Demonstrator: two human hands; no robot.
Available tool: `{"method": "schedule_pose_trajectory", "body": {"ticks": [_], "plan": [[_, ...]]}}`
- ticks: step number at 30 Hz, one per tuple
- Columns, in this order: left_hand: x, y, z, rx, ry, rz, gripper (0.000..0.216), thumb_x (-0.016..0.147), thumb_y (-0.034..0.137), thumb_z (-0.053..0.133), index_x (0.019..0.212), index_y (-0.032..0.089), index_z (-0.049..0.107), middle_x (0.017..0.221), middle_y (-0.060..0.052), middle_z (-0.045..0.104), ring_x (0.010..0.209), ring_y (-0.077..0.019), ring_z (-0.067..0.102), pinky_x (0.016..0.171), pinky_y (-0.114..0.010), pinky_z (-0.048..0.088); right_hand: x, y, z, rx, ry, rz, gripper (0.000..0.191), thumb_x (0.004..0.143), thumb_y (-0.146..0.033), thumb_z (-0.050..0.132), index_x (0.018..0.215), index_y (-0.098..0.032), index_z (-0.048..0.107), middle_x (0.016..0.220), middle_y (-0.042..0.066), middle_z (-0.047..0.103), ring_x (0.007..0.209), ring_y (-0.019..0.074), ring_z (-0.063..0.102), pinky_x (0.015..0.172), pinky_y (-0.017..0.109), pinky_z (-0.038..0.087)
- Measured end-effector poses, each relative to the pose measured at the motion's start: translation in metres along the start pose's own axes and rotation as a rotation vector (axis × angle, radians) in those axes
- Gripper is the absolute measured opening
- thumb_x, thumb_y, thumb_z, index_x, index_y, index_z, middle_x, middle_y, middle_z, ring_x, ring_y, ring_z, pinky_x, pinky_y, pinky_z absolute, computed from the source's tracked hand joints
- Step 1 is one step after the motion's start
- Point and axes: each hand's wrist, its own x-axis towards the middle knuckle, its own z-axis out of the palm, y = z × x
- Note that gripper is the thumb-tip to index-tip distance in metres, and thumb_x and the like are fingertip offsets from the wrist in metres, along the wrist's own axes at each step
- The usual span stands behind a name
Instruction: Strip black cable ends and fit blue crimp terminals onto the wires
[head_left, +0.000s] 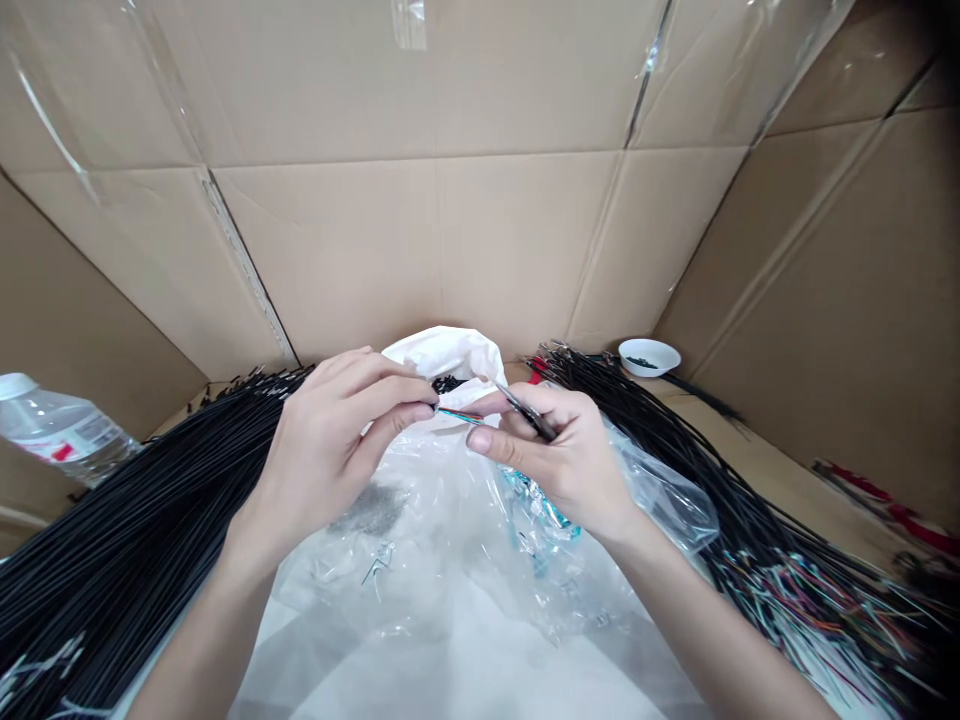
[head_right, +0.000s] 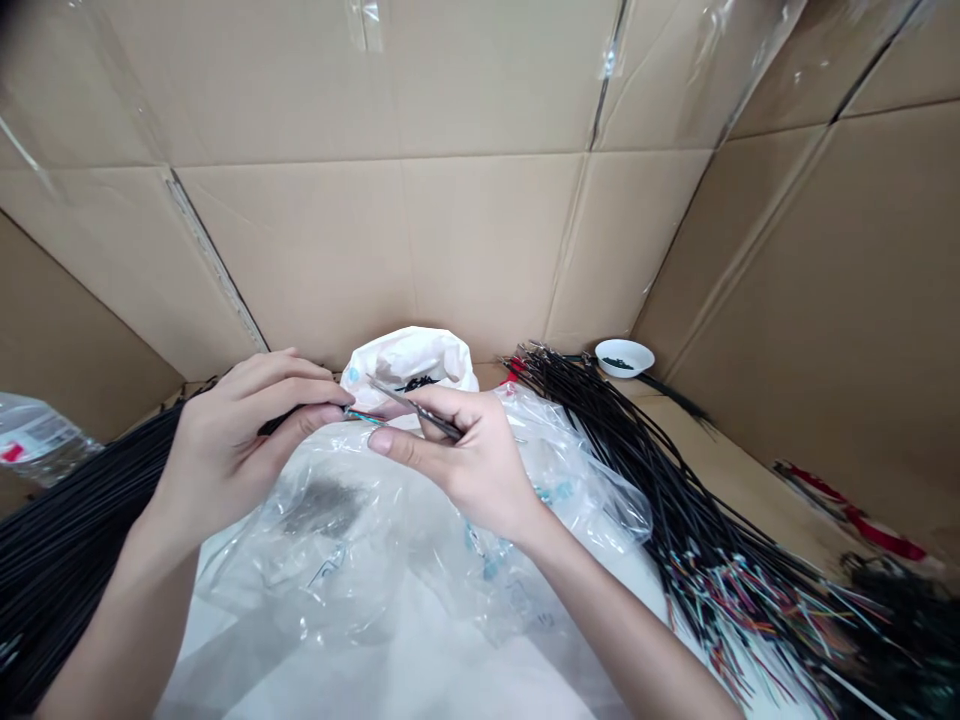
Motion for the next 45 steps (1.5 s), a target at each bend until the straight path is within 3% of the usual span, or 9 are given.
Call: {"method": "schedule_pose_trajectory", "body": {"ticks": [6, 10, 19, 27, 33, 38, 42, 45], "plan": [[0.000, 0.004, -0.003, -0.013, -0.007, -0.027, 0.012, 0.099, 0.015, 0.059, 0.103, 0.022, 0.068, 0.100, 0.000, 0.069, 0.094, -0.0155, 0.062, 0.092, -0.032, 0.045, 0.001, 0.004, -0.002, -0.026, -0.012, -0.071, 0.012, 0.076, -0.032, 0.086, 0.085, -0.025, 0.083, 0.054, -0.009, 0.020, 0.050, 0.0083, 0.017, 0.047, 0.027, 0.015], [0.000, 0.005, -0.005, -0.018, -0.019, -0.033, 0.012, 0.099, 0.015, 0.058, 0.103, 0.022, 0.067, 0.101, 0.000, 0.069, 0.096, -0.0157, 0.062, 0.091, -0.031, 0.045, 0.000, 0.003, -0.002, -0.050, -0.037, -0.121, 0.008, 0.078, -0.032, 0.084, 0.084, -0.027, 0.085, 0.052, -0.008, 0.024, 0.049, 0.0078, 0.018, 0.046, 0.026, 0.023], [-0.004, 0.001, -0.010, -0.056, -0.195, 0.017, 0.021, 0.102, 0.014, 0.047, 0.109, 0.023, 0.065, 0.110, -0.002, 0.069, 0.104, -0.0176, 0.061, 0.104, -0.037, 0.040, -0.002, 0.006, -0.004, -0.096, -0.074, -0.184, 0.007, 0.081, -0.028, 0.081, 0.086, -0.024, 0.085, 0.056, -0.003, 0.058, 0.051, 0.0097, 0.046, 0.050, 0.025, 0.040], [-0.004, 0.003, -0.011, -0.055, -0.261, 0.028, 0.028, 0.100, 0.006, 0.042, 0.109, 0.025, 0.062, 0.107, 0.002, 0.069, 0.103, -0.0135, 0.061, 0.117, -0.038, 0.026, -0.006, 0.013, -0.007, -0.142, -0.118, -0.176, 0.017, 0.080, -0.023, 0.081, 0.095, -0.030, 0.084, 0.085, 0.003, 0.078, 0.067, 0.0162, 0.065, 0.059, 0.029, 0.047], [-0.002, 0.005, -0.007, -0.112, -0.323, 0.026, 0.027, 0.101, 0.008, 0.039, 0.102, 0.023, 0.062, 0.102, 0.000, 0.069, 0.098, -0.0153, 0.061, 0.114, -0.041, 0.032, -0.004, 0.016, -0.006, -0.117, -0.089, -0.162, 0.002, 0.081, -0.024, 0.079, 0.083, -0.025, 0.081, 0.073, 0.001, 0.074, 0.058, 0.0129, 0.059, 0.054, 0.028, 0.044], [-0.001, 0.007, 0.000, -0.148, -0.324, -0.028, 0.021, 0.104, 0.020, 0.044, 0.100, 0.022, 0.064, 0.102, -0.002, 0.070, 0.098, -0.0179, 0.062, 0.108, -0.042, 0.040, -0.006, 0.021, -0.001, -0.150, -0.011, -0.164, 0.007, 0.083, -0.024, 0.075, 0.079, -0.021, 0.070, 0.068, 0.000, 0.068, 0.058, 0.0125, 0.055, 0.052, 0.026, 0.040], [-0.002, 0.012, 0.001, -0.062, -0.195, -0.050, 0.013, 0.100, 0.031, 0.057, 0.107, 0.022, 0.062, 0.105, -0.003, 0.070, 0.104, -0.0214, 0.062, 0.104, -0.042, 0.044, -0.007, 0.021, 0.009, -0.123, 0.082, -0.111, 0.020, 0.085, -0.034, 0.072, 0.075, -0.021, 0.061, 0.059, -0.004, 0.055, 0.052, 0.0104, 0.042, 0.048, 0.025, 0.032], [-0.003, 0.021, -0.001, 0.001, -0.041, -0.002, 0.015, 0.093, 0.035, 0.068, 0.097, 0.022, 0.060, 0.092, -0.001, 0.071, 0.091, -0.0201, 0.066, 0.107, -0.044, 0.044, -0.007, 0.019, 0.015, -0.092, 0.153, -0.044, 0.032, 0.086, -0.041, 0.071, 0.068, -0.021, 0.054, 0.056, -0.005, 0.045, 0.051, 0.0098, 0.035, 0.047, 0.025, 0.027]]}}
